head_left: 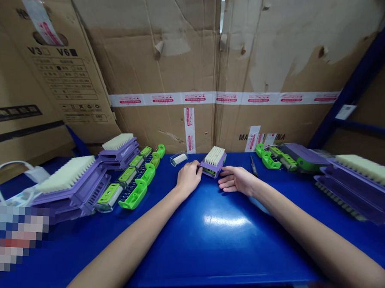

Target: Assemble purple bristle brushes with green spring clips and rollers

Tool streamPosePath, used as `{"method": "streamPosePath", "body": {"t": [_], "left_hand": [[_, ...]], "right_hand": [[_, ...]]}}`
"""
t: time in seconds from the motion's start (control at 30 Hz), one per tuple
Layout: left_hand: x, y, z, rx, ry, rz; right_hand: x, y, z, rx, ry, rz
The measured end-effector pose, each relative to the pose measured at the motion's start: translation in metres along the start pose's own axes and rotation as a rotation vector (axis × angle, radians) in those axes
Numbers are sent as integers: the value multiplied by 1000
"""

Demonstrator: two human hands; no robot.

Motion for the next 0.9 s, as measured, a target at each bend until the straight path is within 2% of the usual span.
{"method": "streamPosePath", "body": {"t": [0.1, 0.17, 0.3, 0.4, 0.5, 0.57, 0.7, 0.8, 0.9], "left_hand": [[3, -7, 3, -96, -9, -27], [5, -11, 6, -155, -16, -42], [8, -16, 8, -168, -10, -16], [8, -18, 2, -17, 60, 98], [7, -22, -8, 214, 99, 254], [8, -26, -12, 309, 150, 205], [10, -36, -11, 393, 265, 12], [11, -41, -5, 421, 210, -57], [10, -42, -5, 449, 141, -40]], "right_hand": [[3, 2, -3, -49, 95, -101], [6, 2, -8, -153, 254, -270], [7, -2, -18, -577, 659, -723], [8, -3, -21, -856, 797, -887], [12, -2, -23, -977, 822, -1002], [16, -1, -24, -1005, 798, -1085], [22, 2, -25, -1082, 667, -1201], [24, 5, -24, -1163, 570, -1220], [24, 8, -21, -1249, 556, -1194]]}}
Point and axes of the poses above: each hand's wrist, its own x-axis towards the middle knuckle, its own z-axis out of the palm, y = z × x, the point moved 1 cm from there along x, towards the middle knuckle, and after that the axes turned 4 degrees about z, right-handed, at the moved point
